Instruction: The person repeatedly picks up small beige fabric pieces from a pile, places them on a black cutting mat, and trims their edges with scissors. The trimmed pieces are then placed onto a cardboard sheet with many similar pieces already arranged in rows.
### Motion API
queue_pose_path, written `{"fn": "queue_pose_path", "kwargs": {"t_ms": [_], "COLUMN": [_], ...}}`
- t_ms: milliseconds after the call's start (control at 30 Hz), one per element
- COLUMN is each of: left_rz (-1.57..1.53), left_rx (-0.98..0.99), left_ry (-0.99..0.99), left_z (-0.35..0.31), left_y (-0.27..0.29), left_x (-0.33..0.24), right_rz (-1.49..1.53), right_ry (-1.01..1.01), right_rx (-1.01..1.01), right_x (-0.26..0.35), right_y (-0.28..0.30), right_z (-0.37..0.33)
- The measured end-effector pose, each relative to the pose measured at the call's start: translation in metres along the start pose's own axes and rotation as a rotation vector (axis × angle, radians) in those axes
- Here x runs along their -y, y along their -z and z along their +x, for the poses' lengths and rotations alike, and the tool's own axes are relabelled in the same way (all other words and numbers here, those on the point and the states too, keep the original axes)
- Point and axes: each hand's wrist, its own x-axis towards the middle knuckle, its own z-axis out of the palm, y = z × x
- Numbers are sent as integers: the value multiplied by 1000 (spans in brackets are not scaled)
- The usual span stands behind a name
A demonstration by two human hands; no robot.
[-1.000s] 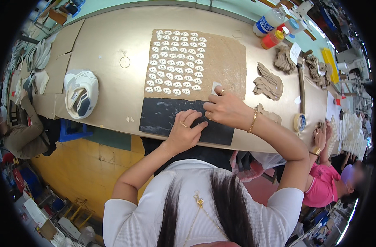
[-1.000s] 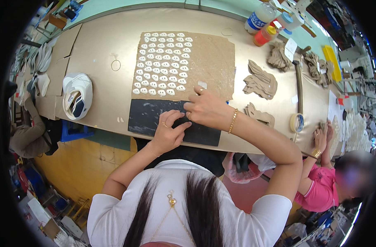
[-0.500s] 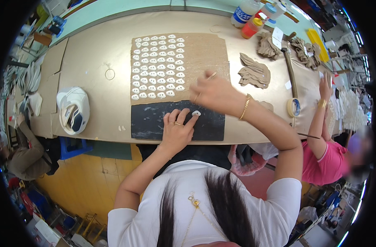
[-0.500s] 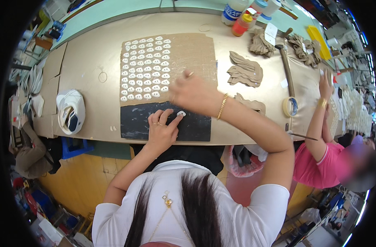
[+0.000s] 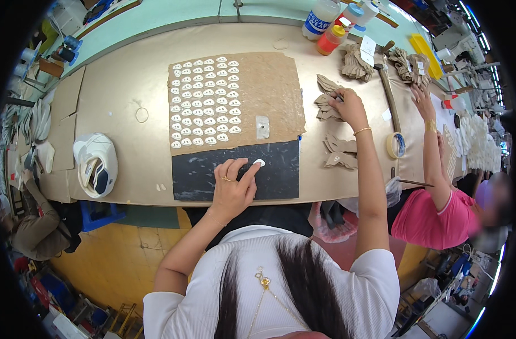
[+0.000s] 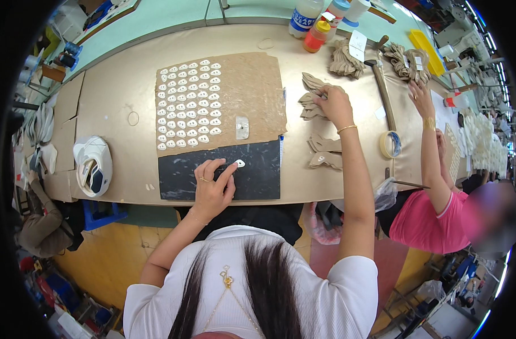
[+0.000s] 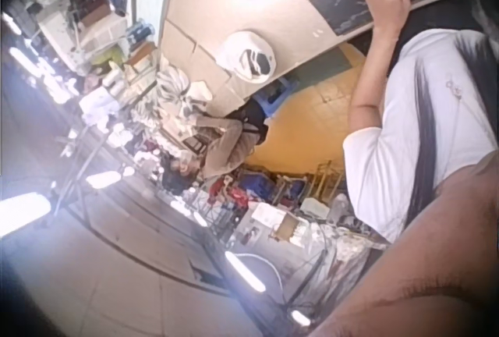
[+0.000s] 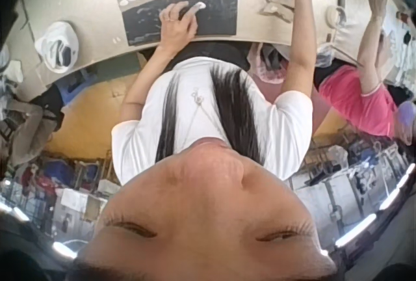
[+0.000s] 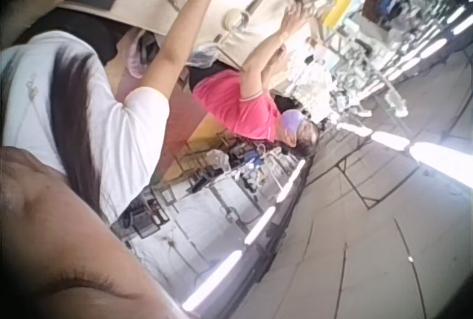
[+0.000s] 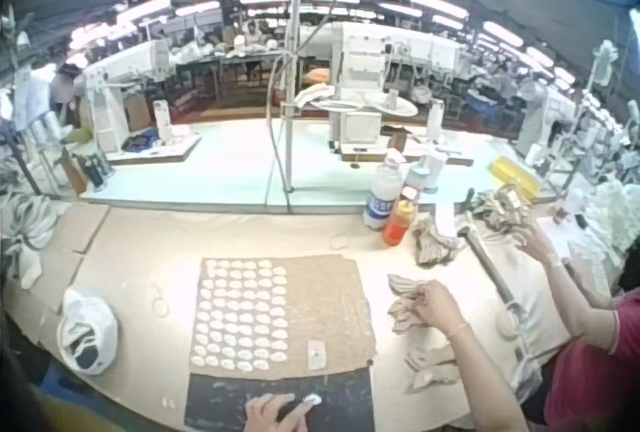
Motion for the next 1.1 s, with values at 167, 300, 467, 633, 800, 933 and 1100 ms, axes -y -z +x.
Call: {"fn": "queue_pose_path", "kwargs": {"t_ms": [167,300,467,633,800,933,1100], "left_rz": [-26,-66,-206,-257,-228,-189,-112], "left_rx": [-32,-52,-89,-23,32,49,81], "left_ry": [-2,2,92,122,93,68,57], "left_z": [1,1,0,-2,-9,-10,-7], "left_y": [1,2,2,13,16,14,13], "left_x": [1,0,5,6,5,6,2], "right_rz": [-117,29,403,746,632,528,475], "right_ry": [20,-2,51,-13,55,50,31], "right_rx": [-14,-103,45,298,333,305,280], "right_x": [13,24,62,106,131,142,141], "right_y": [10,10,10,-24,-55,-58,-64], "right_z": [1,-12,-60,-129,-160,-160,-160]}}
